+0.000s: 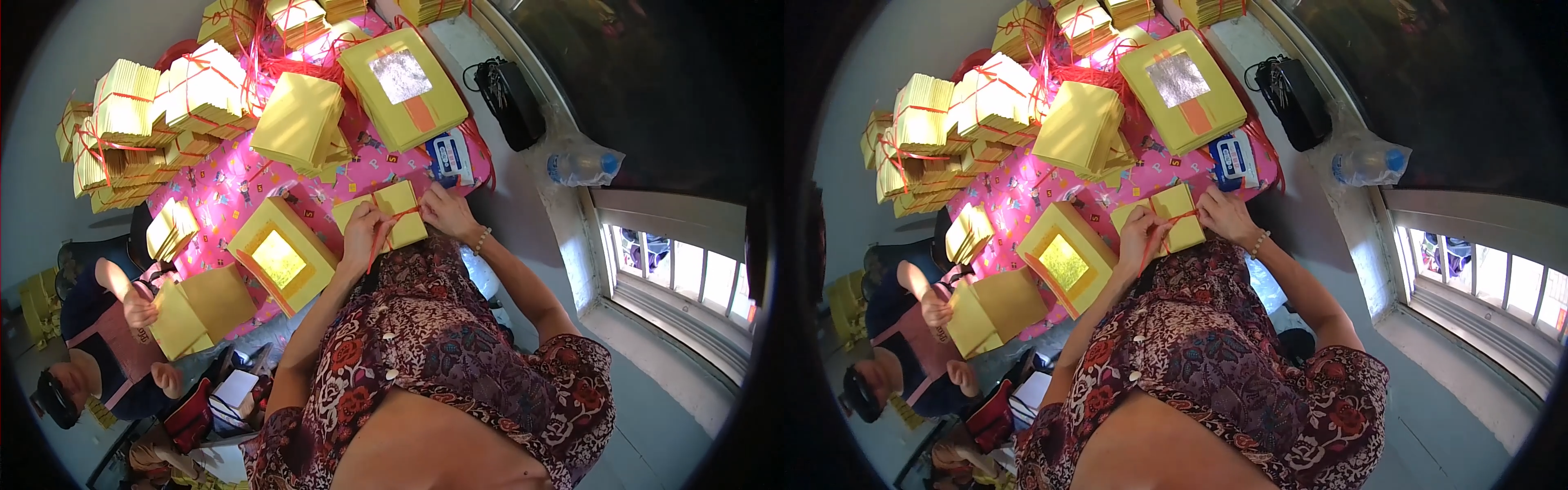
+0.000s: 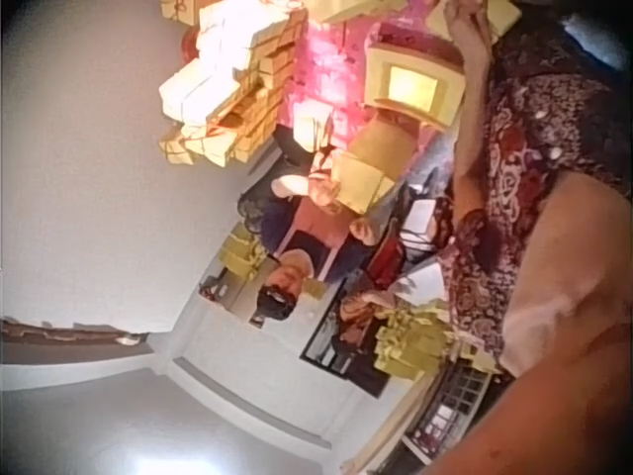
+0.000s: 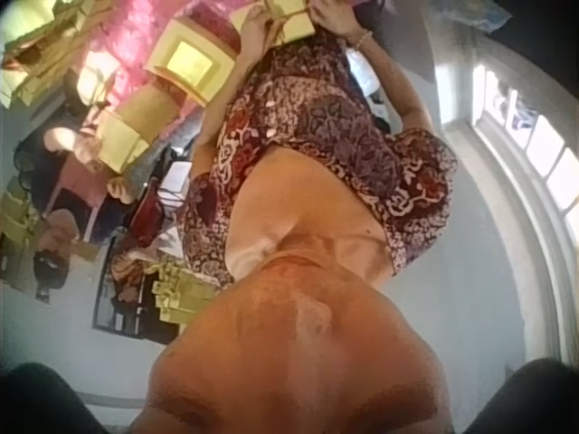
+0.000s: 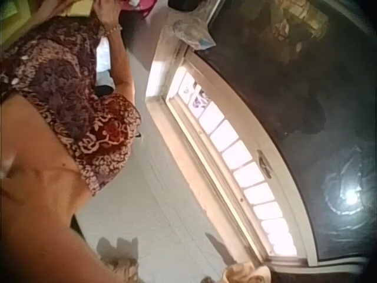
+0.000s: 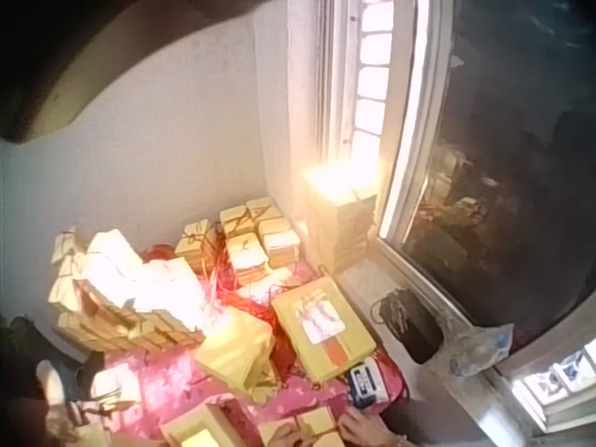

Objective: Bundling stacks of yellow paper with red ribbon.

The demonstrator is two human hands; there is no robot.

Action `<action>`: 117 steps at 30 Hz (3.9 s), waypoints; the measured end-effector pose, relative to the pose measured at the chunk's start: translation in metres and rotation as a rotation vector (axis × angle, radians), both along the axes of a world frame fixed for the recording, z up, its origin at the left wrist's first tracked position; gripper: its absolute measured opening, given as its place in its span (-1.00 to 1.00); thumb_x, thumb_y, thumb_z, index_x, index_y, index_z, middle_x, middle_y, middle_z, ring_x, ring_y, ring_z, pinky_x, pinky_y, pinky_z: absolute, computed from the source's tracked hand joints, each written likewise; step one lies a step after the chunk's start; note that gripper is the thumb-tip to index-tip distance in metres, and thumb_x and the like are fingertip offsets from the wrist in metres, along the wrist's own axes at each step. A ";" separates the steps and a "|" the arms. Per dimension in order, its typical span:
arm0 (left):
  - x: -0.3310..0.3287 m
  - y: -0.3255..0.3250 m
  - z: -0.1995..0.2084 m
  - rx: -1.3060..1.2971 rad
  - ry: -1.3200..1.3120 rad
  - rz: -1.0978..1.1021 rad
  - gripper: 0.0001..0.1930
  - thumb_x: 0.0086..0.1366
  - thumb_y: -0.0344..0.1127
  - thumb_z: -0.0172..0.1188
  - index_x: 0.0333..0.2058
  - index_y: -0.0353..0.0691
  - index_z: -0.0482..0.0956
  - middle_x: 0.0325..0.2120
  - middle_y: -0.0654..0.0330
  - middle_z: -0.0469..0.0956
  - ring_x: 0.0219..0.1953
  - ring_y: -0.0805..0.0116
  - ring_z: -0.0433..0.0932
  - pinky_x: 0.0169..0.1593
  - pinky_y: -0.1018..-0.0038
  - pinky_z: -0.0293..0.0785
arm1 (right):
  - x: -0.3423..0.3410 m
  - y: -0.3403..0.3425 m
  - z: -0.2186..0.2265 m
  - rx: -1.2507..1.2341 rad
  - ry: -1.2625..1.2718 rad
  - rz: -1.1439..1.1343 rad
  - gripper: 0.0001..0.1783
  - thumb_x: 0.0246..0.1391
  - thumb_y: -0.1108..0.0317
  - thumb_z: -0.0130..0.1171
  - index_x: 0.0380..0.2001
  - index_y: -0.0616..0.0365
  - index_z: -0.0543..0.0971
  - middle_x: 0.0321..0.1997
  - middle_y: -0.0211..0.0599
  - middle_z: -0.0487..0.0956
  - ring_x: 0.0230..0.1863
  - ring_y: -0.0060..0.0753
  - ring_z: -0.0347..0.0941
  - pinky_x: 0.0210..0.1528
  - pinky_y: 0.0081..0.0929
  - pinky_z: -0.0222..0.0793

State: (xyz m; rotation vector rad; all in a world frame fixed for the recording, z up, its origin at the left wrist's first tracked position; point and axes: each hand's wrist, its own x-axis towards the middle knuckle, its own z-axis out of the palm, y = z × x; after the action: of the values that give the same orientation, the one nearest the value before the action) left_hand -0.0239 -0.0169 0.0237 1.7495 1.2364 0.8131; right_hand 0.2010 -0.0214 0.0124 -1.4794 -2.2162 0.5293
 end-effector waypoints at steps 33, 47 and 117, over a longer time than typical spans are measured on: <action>-0.053 0.010 0.004 -1.005 -0.702 0.367 -0.34 0.33 0.21 -0.21 0.16 -0.23 0.24 0.10 0.07 0.34 0.11 0.30 0.33 0.18 0.41 0.17 | -0.019 0.022 -0.018 -0.787 0.546 -0.439 -0.29 0.22 -0.20 -0.35 -0.08 0.22 0.50 -0.29 -0.12 0.57 -0.30 -0.29 0.49 -0.26 -0.48 0.35; -0.044 0.024 -0.033 -0.773 -0.082 0.698 -0.24 0.29 0.21 -0.13 0.25 -0.29 0.09 0.15 0.04 0.29 0.16 0.28 0.27 0.19 0.44 0.14 | -0.043 0.061 -0.056 -0.827 0.310 -0.409 -0.35 0.25 -0.12 -0.36 -0.07 0.29 0.43 -0.20 0.05 0.54 -0.02 -0.02 0.40 0.04 -0.34 0.23; -0.042 0.001 -0.041 -0.225 0.041 0.891 -0.61 0.06 -0.10 0.36 -0.38 -0.33 0.47 -0.59 0.17 0.51 -0.53 0.41 0.47 -0.43 0.48 0.37 | -0.070 0.044 -0.045 -0.588 0.410 -0.330 -0.40 0.24 -0.11 -0.24 0.00 0.23 0.39 -0.14 0.10 0.52 -0.05 0.15 0.41 -0.06 -0.19 0.30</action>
State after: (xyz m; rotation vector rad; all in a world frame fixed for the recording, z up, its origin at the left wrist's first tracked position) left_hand -0.0664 -0.0162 -0.0171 0.9932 2.0817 1.0632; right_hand 0.1313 0.0225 -0.0330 -1.7637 -1.5222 1.3104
